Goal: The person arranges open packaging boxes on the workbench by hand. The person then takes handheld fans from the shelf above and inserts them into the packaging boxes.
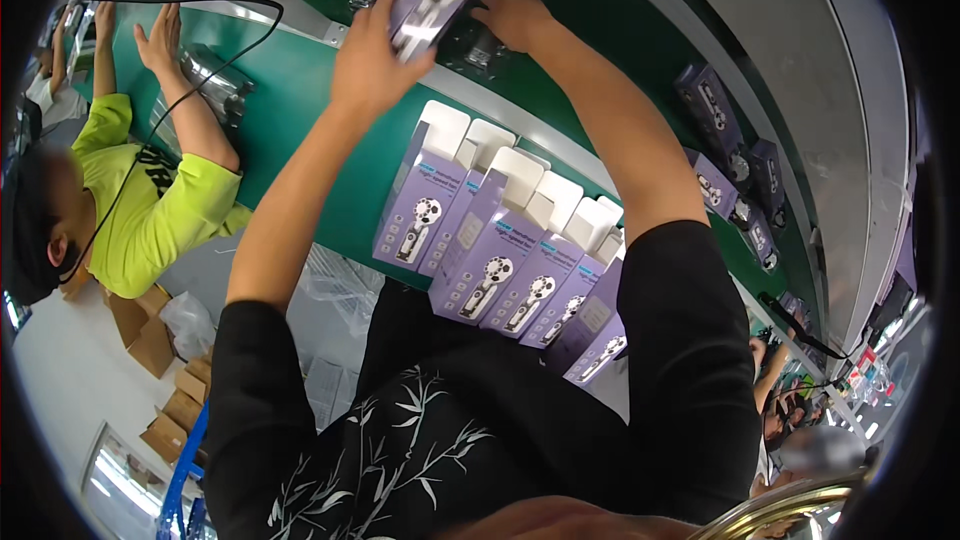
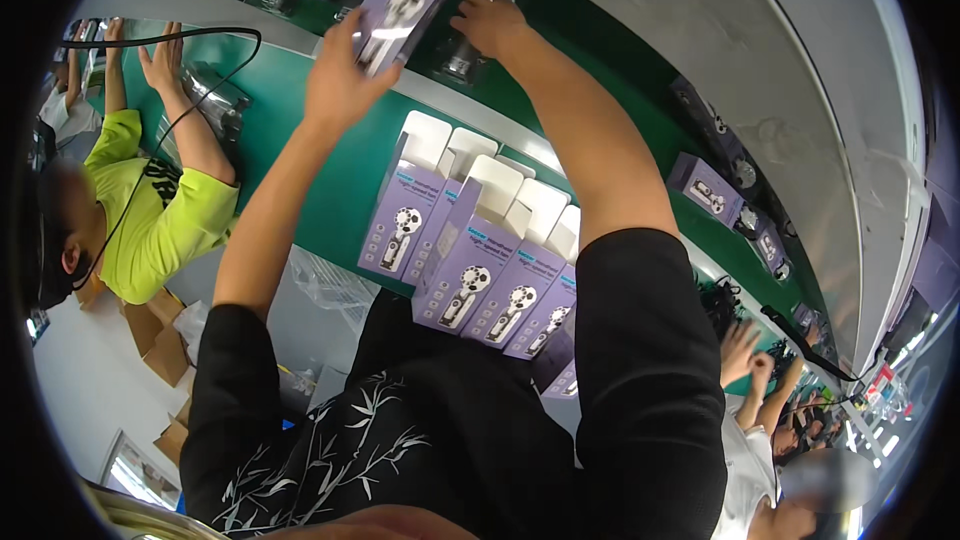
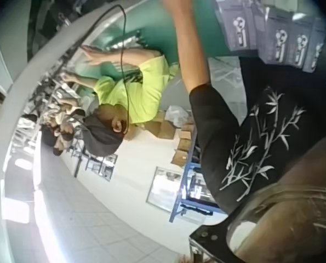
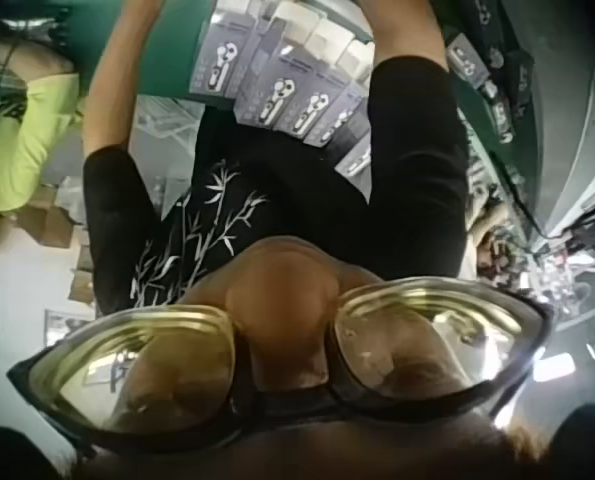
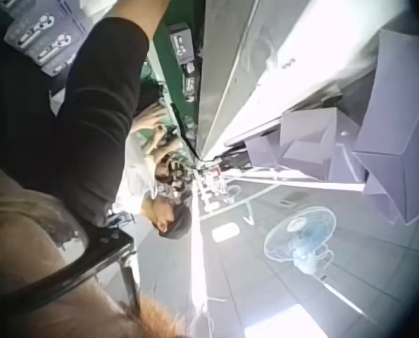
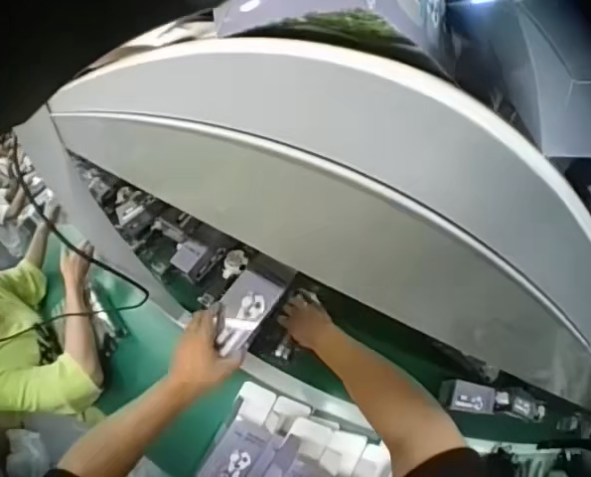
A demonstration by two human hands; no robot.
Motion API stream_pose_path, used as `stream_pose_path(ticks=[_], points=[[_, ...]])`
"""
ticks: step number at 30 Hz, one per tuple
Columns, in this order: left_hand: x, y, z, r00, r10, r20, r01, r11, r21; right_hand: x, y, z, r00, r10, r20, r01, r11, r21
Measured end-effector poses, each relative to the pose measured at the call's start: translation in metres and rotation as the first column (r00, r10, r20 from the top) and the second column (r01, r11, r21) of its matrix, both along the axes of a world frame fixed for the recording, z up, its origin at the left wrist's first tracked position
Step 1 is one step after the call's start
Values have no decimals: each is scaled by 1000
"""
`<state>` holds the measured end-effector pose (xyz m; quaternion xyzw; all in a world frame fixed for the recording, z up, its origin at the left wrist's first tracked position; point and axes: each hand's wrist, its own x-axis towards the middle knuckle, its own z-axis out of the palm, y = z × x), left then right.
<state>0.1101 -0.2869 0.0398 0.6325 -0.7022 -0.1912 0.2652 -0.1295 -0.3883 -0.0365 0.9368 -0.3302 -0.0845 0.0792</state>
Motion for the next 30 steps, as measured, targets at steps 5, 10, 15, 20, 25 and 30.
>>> stream_pose_path(ticks=[5, 10, 15, 20, 25, 30], points=[[72, 75, 19, 989, -109, 96, 101, 991, 87, -65, 1, 35, 952, -291, -91, 304, 931, 201], [56, 66, 13, 939, -327, 102, 314, 941, 128, -130, 40, 89, 719, -654, 236, 609, 756, 240], [-16, 25, -15, 842, -538, 38, 536, 842, 60, -108, 73, 92, 963, -229, 146, 190, 952, 240], [-60, -11, -20, 727, -684, 60, 684, 713, -154, -241, 114, 63, 845, -531, -62, 535, 835, 127], [-78, -18, -52, 797, -600, -74, 597, 762, 253, -246, 129, 45, 783, -618, -75, 621, 769, 152], [-126, -4, -85, 733, -641, -228, 679, 673, 292, -232, 124, 27, 818, -562, -126, 575, 793, 200]])
